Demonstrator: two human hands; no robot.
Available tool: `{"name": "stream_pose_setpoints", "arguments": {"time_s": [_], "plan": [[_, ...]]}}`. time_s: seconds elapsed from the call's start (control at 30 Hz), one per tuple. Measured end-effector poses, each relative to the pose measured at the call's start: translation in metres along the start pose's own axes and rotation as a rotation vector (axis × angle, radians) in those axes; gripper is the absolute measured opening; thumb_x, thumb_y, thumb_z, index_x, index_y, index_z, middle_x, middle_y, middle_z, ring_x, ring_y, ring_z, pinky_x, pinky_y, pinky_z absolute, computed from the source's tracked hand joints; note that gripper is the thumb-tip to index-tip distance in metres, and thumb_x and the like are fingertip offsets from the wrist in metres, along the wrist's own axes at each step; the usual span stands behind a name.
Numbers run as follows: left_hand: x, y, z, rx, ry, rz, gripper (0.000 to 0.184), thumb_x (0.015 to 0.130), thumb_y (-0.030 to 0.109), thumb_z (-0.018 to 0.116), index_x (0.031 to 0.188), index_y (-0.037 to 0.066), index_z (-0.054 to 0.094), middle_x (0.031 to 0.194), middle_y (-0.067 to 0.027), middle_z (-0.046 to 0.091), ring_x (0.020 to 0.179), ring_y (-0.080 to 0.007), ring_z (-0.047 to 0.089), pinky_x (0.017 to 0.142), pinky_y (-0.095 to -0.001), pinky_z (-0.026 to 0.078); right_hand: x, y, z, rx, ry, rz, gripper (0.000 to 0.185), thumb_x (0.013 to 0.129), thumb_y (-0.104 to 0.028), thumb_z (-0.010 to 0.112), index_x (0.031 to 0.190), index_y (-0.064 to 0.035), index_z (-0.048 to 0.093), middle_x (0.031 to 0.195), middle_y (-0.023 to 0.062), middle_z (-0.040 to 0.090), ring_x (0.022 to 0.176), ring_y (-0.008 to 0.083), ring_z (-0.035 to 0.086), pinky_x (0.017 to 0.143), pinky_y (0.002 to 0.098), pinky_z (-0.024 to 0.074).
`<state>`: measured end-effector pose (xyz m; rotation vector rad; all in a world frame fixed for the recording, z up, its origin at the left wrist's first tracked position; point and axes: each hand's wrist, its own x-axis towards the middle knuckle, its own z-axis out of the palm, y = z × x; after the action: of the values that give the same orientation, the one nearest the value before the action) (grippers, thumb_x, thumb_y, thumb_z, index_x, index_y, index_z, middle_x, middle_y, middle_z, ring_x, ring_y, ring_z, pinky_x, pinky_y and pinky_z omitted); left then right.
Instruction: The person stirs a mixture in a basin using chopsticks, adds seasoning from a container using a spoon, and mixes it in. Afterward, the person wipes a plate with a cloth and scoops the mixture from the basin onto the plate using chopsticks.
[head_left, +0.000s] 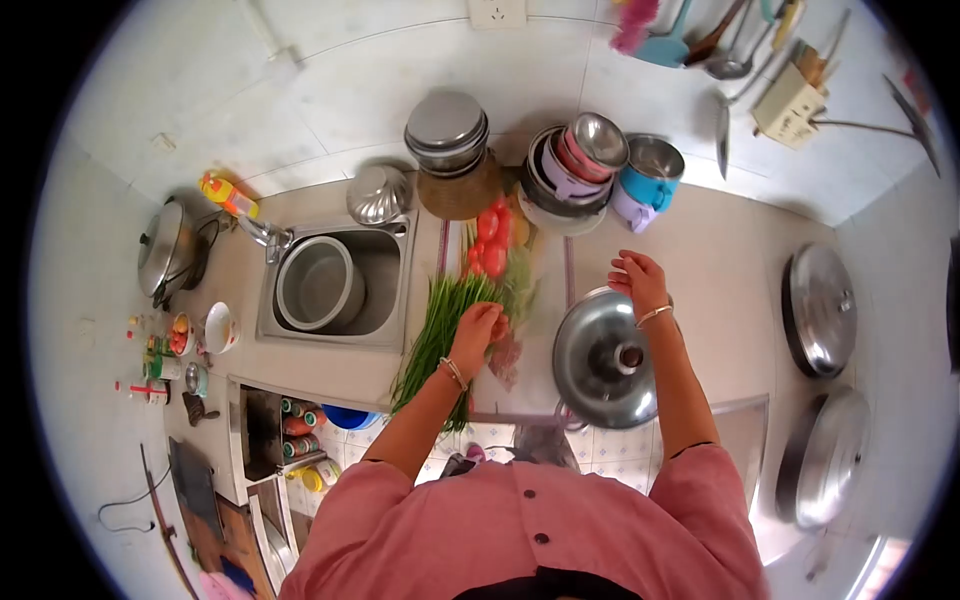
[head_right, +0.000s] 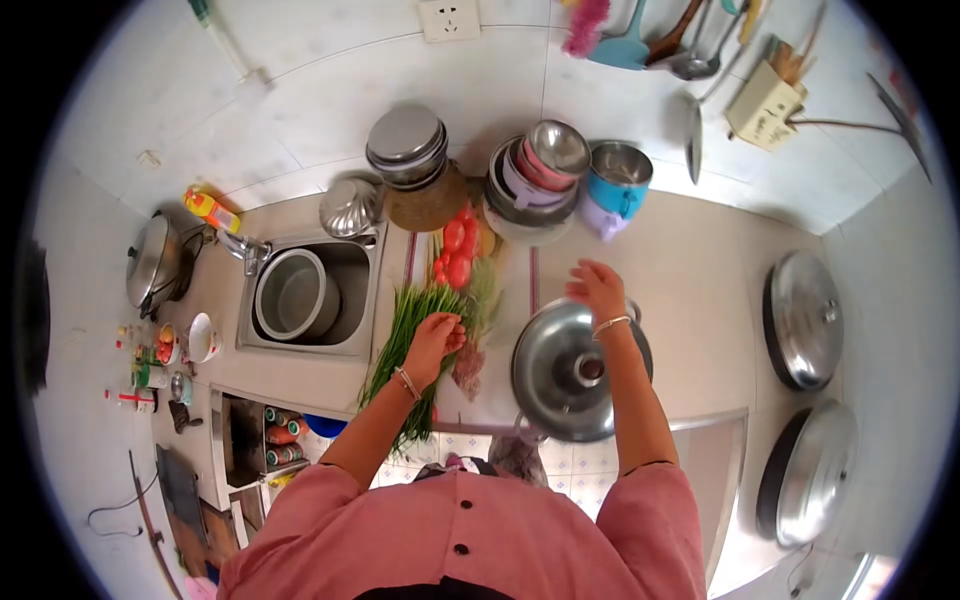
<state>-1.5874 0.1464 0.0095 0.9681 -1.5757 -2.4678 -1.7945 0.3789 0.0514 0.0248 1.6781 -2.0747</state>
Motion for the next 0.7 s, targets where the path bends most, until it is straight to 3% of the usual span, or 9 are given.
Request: {"name": "stream_pose_setpoints", "arguments": {"time_s": [0.13,0.3,0.47,0.57,0.63,0.7], "plan": [[0.082,0.01,0.035,0.031,0.043,0.038,0.012,0.091,0.016,0.052,0.097,0.006,0.056,0.084,-0.0028,0.058,0.074,-0.0119,0.057,0.065,-0.0265,0.049,0.094,0.003,0.011,-0.038,0.011,0.107,0.031,0.087,-0.016,0.056,0.111,0.0035,0.054,0.097,0.0127,0.06,0.072,0.0247,0.067,0.056,0.0332,0.0572],[0.161,0.015,0.067,-0.027,0.111,-0.013,0.01,0.088,0.015,0.055,0.091,0.006,0.055,0.081,-0.0027,0.057,0.071,-0.0117,0.056,0.059,-0.0256,0.046,0.158,0.012,0.017,0.013,-0.015,0.268,0.051,0.086,-0.018,0.058,0.128,0.0029,0.038,0.111,0.0124,0.05,0.084,0.0303,0.065,0.064,0.0361,0.0577],[0.198,0.03,0.09,0.029,0.3,-0.031,0.013,0.084,0.016,0.06,0.087,0.005,0.055,0.074,-0.0036,0.056,0.065,-0.0125,0.056,0.055,-0.0244,0.045,0.182,0.019,0.017,-0.039,-0.092,0.283,0.034,0.085,-0.014,0.055,0.114,0.0017,0.046,0.1,0.0118,0.057,0.078,0.0276,0.066,0.061,0.035,0.0577],[0.221,0.028,0.088,0.2,0.313,0.021,0.018,0.082,0.018,0.063,0.084,0.002,0.055,0.068,-0.0049,0.057,0.058,-0.0126,0.055,0.05,-0.0253,0.045,0.194,0.023,0.018,-0.042,-0.163,0.325,0.031,0.082,-0.009,0.052,0.112,0.0006,0.05,0.091,0.012,0.063,0.072,0.0246,0.065,0.059,0.0343,0.058],[0.238,0.019,0.086,0.511,0.385,0.117,0.026,0.078,0.021,0.067,0.069,-0.001,0.056,0.057,-0.008,0.058,0.048,-0.0152,0.057,0.044,-0.0285,0.046,0.191,0.017,0.024,-0.002,-0.186,0.313,0.032,0.082,-0.008,0.052,0.113,0.001,0.05,0.093,0.0127,0.063,0.072,0.0251,0.065,0.058,0.0341,0.0583],[0.248,0.011,0.086,0.554,0.417,0.154,0.03,0.076,0.021,0.068,0.061,-0.001,0.054,0.052,-0.0096,0.057,0.045,-0.0173,0.058,0.042,-0.0297,0.046,0.186,0.015,0.03,0.05,-0.195,0.253,0.034,0.083,-0.009,0.053,0.115,0.0024,0.05,0.097,0.0135,0.064,0.072,0.0258,0.066,0.057,0.0338,0.059]]}}
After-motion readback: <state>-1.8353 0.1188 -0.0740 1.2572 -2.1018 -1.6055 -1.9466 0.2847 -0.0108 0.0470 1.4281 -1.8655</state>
